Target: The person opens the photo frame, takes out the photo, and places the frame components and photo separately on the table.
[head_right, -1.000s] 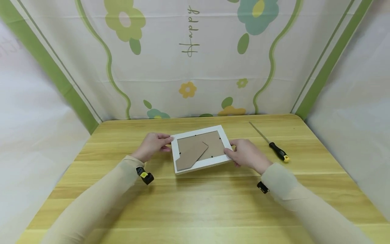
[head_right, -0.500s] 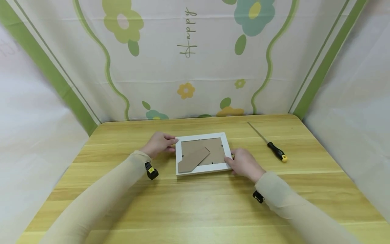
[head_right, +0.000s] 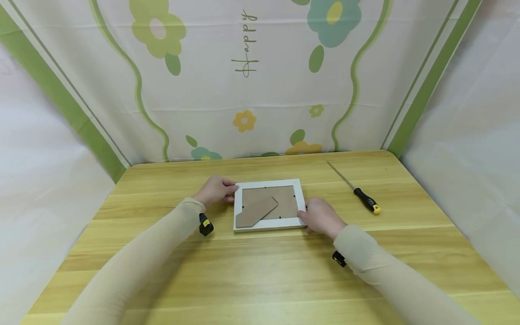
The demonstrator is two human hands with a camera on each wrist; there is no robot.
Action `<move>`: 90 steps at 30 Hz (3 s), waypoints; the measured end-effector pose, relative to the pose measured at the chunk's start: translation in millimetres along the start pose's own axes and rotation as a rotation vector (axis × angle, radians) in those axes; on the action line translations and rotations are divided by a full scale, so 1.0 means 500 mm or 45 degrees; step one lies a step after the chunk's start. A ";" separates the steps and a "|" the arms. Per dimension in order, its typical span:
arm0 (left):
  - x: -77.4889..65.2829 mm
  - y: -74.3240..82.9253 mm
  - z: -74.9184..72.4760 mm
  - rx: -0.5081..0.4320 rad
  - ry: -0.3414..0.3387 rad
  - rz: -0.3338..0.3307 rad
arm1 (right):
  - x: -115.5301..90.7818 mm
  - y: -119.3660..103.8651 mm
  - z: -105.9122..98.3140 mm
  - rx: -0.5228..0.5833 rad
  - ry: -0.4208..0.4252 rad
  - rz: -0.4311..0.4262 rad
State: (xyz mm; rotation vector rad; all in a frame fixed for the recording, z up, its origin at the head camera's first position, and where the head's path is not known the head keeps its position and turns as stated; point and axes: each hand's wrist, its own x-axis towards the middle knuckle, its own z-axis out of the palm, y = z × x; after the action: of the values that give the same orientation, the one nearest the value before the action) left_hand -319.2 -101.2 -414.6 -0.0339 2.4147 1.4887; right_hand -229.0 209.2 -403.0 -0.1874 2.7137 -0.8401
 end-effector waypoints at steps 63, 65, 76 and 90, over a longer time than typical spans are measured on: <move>-0.164 -0.024 0.019 1.005 -0.395 0.508 | -0.032 0.251 -0.193 -0.375 0.248 -0.122; -0.165 -0.025 0.020 0.995 -0.388 0.511 | -0.029 0.262 -0.198 -0.369 0.221 -0.085; -0.158 -0.028 0.018 0.972 -0.388 0.526 | -0.002 0.288 -0.204 -0.425 0.163 -0.038; -0.158 -0.029 0.021 0.945 -0.360 0.515 | 0.016 0.284 -0.198 -0.520 0.162 -0.037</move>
State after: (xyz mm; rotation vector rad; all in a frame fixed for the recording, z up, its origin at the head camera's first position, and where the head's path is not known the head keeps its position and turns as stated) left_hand -239.0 -109.4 -410.3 0.8000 2.6555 0.5658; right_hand -273.1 376.5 -408.0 -0.2668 2.9814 -0.3021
